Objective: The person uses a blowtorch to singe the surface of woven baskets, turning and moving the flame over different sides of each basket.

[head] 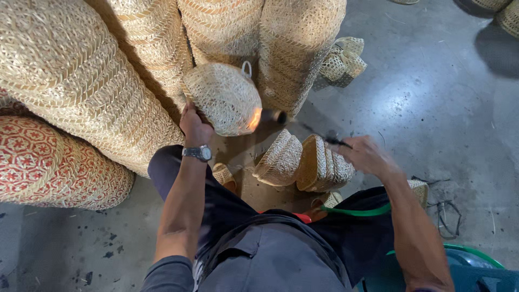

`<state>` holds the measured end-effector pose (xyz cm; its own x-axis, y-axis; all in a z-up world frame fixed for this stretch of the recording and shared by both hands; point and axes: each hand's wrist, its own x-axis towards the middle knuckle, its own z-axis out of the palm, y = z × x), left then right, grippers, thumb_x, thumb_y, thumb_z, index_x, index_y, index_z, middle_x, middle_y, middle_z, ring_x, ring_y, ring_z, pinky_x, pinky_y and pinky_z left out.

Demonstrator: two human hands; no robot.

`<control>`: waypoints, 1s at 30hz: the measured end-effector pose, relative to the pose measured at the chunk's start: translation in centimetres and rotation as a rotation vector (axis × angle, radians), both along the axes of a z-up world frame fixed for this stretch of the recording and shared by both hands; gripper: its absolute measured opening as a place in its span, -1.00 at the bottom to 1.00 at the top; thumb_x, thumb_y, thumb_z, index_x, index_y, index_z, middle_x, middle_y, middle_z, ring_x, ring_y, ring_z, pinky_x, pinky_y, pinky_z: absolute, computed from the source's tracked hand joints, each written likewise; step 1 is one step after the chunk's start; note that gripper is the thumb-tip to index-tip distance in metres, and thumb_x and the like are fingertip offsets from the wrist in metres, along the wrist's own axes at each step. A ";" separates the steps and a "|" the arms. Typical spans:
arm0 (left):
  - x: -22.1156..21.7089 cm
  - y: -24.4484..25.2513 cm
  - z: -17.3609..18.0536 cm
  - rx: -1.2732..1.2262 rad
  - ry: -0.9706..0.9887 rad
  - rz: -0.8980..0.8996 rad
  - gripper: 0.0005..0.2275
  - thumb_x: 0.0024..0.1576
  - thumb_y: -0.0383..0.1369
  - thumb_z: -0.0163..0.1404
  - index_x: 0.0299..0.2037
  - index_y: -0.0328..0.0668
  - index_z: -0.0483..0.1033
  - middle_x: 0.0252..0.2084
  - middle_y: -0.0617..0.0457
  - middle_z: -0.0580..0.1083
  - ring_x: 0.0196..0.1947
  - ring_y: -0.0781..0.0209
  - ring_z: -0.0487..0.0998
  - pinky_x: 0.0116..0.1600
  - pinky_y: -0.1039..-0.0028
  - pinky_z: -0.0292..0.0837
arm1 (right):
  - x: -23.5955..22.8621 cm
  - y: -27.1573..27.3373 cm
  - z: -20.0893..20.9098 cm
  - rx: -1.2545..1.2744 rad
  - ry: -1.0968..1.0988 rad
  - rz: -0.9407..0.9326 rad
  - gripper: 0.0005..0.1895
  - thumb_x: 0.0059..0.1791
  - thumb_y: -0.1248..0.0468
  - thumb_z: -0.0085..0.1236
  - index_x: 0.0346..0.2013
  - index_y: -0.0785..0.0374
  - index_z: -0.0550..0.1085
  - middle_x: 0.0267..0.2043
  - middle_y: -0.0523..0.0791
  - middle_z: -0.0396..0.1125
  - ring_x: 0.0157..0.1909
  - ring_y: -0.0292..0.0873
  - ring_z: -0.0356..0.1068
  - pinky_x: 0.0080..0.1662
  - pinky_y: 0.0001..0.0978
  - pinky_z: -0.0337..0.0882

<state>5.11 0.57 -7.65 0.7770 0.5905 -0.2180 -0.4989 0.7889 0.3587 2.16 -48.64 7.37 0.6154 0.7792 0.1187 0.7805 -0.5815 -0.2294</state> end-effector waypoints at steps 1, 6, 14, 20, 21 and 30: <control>0.1 0.2 -0.4 0.002 0.003 0.009 -0.84 0.32 -0.41 -0.08 -0.06 -0.30 0.53 -0.11 -0.05 0.57 -0.14 0.07 0.60 0.06 0.23 0.59 | 0.1 -0.1 0.1 0.030 0.113 -0.170 -0.72 0.07 0.09 -0.02 -0.16 0.06 0.64 -0.62 -0.18 0.31 -0.58 -0.28 0.27 -0.49 -0.30 0.28; -1.2 -0.1 0.5 0.209 0.051 -0.059 -0.85 0.32 -0.44 -0.06 -0.04 -0.33 0.55 -0.11 -0.03 0.59 -0.15 0.14 0.61 0.01 0.35 0.58 | -0.3 1.4 3.6 0.125 0.561 -0.562 -0.46 0.10 -0.03 0.08 -0.58 0.34 0.44 -0.71 -0.12 0.23 -0.65 -0.25 0.24 -0.53 -0.29 0.24; -3.8 -0.9 4.6 0.456 -0.093 -0.108 -0.86 0.36 -0.49 -0.04 -0.13 -0.40 0.58 -0.15 -0.04 0.60 -0.23 0.24 0.60 -0.06 0.45 0.56 | -1.5 -2.2 3.3 0.526 0.485 -0.803 -0.59 0.09 0.05 0.10 -0.51 0.28 0.49 -0.67 -0.13 0.26 -0.64 -0.31 0.23 -0.52 -0.37 0.25; -1.5 -6.5 11.6 0.484 -0.408 -0.190 -0.80 0.42 -0.42 -0.15 0.04 -0.45 0.46 0.02 -0.13 0.55 -0.03 0.08 0.59 0.13 0.28 0.55 | -1.2 -5.6 0.3 1.024 0.394 -0.916 -0.54 0.14 0.00 0.11 -0.44 0.33 0.44 -0.58 -0.15 0.29 -0.62 -0.30 0.24 -0.56 -0.37 0.24; -0.4 -7.7 13.4 0.471 -0.418 -0.210 -0.71 0.34 -0.38 -0.18 0.15 -0.43 0.42 0.10 -0.15 0.53 0.06 0.02 0.59 0.21 0.22 0.54 | -1.0 -6.1 0.0 1.106 0.372 -0.899 -0.55 0.14 0.01 0.11 -0.43 0.33 0.43 -0.57 -0.15 0.29 -0.62 -0.29 0.24 -0.56 -0.36 0.23; 22.4 -14.7 19.0 0.064 -0.407 -0.150 -0.70 0.28 -0.33 -0.17 0.09 -0.41 0.37 -0.02 -0.21 0.50 -0.05 -0.13 0.55 0.09 0.02 0.53 | 1.9 -8.3 -2.7 1.266 0.327 -0.911 -0.54 0.11 -0.07 0.12 -0.40 0.28 0.43 -0.57 -0.14 0.32 -0.63 -0.29 0.26 -0.58 -0.37 0.24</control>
